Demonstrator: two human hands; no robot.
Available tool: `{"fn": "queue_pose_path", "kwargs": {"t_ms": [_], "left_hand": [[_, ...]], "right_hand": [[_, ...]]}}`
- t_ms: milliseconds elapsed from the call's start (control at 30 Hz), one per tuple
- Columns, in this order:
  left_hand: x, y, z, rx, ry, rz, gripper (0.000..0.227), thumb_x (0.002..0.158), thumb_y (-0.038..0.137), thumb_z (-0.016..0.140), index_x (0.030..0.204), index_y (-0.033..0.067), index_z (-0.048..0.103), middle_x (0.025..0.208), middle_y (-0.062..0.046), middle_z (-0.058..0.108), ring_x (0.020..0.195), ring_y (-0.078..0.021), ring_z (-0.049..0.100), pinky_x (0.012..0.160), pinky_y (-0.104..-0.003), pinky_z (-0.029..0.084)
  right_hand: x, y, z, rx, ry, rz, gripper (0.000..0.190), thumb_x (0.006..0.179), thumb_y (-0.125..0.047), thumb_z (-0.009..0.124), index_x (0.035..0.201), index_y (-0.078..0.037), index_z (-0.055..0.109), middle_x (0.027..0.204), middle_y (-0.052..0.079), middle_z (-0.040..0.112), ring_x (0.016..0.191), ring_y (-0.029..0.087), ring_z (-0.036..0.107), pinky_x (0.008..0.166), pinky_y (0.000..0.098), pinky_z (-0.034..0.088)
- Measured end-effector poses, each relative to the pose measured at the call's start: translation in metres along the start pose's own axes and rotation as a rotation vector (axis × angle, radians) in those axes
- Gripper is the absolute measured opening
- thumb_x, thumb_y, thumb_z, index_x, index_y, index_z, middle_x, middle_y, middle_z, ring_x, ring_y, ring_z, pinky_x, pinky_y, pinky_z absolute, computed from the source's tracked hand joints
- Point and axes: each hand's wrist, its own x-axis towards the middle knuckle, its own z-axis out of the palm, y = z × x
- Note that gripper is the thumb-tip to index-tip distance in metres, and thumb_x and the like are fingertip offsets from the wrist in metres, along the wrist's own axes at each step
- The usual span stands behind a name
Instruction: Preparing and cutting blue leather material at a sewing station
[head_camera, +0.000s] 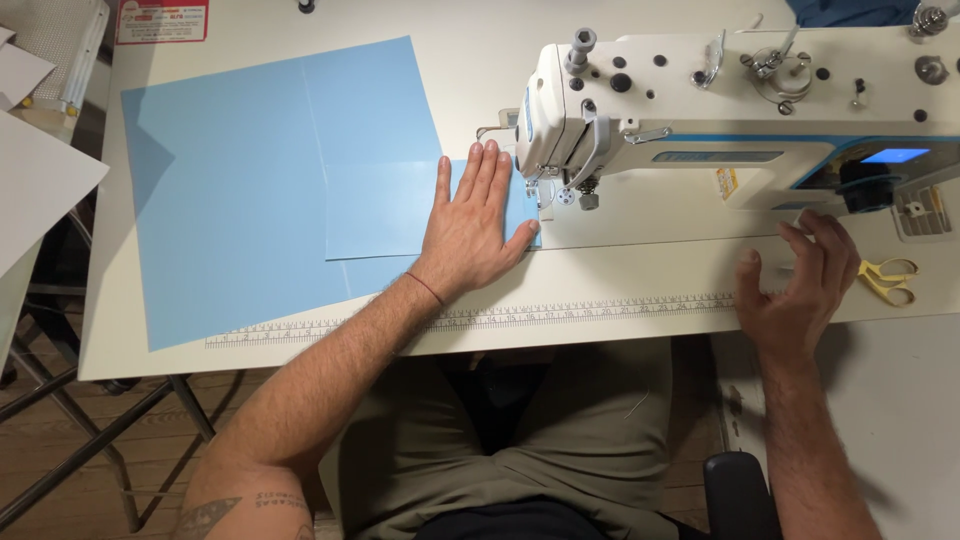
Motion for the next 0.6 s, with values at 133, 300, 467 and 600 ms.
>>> {"fn": "queue_pose_path", "kwargs": {"t_ms": [133, 300, 467, 600], "left_hand": [[0.001, -0.001, 0.001, -0.005, 0.008, -0.007, 0.086, 0.102, 0.060, 0.031, 0.162, -0.0011, 0.020, 0.170, -0.020, 0.018, 0.159, -0.0325, 0.012, 0.126, -0.060, 0.000], [0.005, -0.004, 0.002, -0.022, -0.001, -0.010, 0.087, 0.100, 0.060, 0.031, 0.162, -0.0008, 0.020, 0.170, -0.021, 0.017, 0.159, -0.0323, 0.011, 0.126, -0.059, -0.002], [0.007, -0.006, 0.002, -0.023, 0.013, 0.012, 0.089, 0.100, 0.060, 0.033, 0.161, -0.0025, 0.021, 0.170, -0.023, 0.018, 0.159, -0.0336, 0.011, 0.126, -0.060, -0.001], [0.014, -0.008, -0.003, -0.019, -0.067, -0.008, 0.090, 0.100, 0.061, 0.030, 0.162, -0.0014, 0.015, 0.171, -0.022, 0.012, 0.159, -0.0325, 0.006, 0.125, -0.059, -0.006]], "right_hand": [[-0.001, 0.000, 0.001, 0.006, -0.007, 0.007, 0.028, 0.104, -0.009, 0.064, 0.118, 0.015, 0.066, 0.132, 0.029, 0.061, 0.125, 0.048, 0.057, 0.108, 0.0598, 0.044], [-0.001, -0.001, 0.001, 0.006, 0.007, -0.001, 0.031, 0.107, -0.013, 0.064, 0.119, 0.015, 0.067, 0.132, 0.030, 0.061, 0.125, 0.049, 0.056, 0.108, 0.0611, 0.045], [-0.002, 0.002, 0.000, 0.008, -0.003, 0.005, 0.027, 0.104, -0.008, 0.065, 0.120, 0.015, 0.066, 0.132, 0.030, 0.061, 0.124, 0.050, 0.057, 0.108, 0.0609, 0.044], [0.001, 0.000, -0.001, 0.006, -0.018, 0.009, 0.028, 0.104, -0.009, 0.065, 0.120, 0.015, 0.067, 0.132, 0.030, 0.061, 0.124, 0.051, 0.056, 0.108, 0.0611, 0.043]]}}
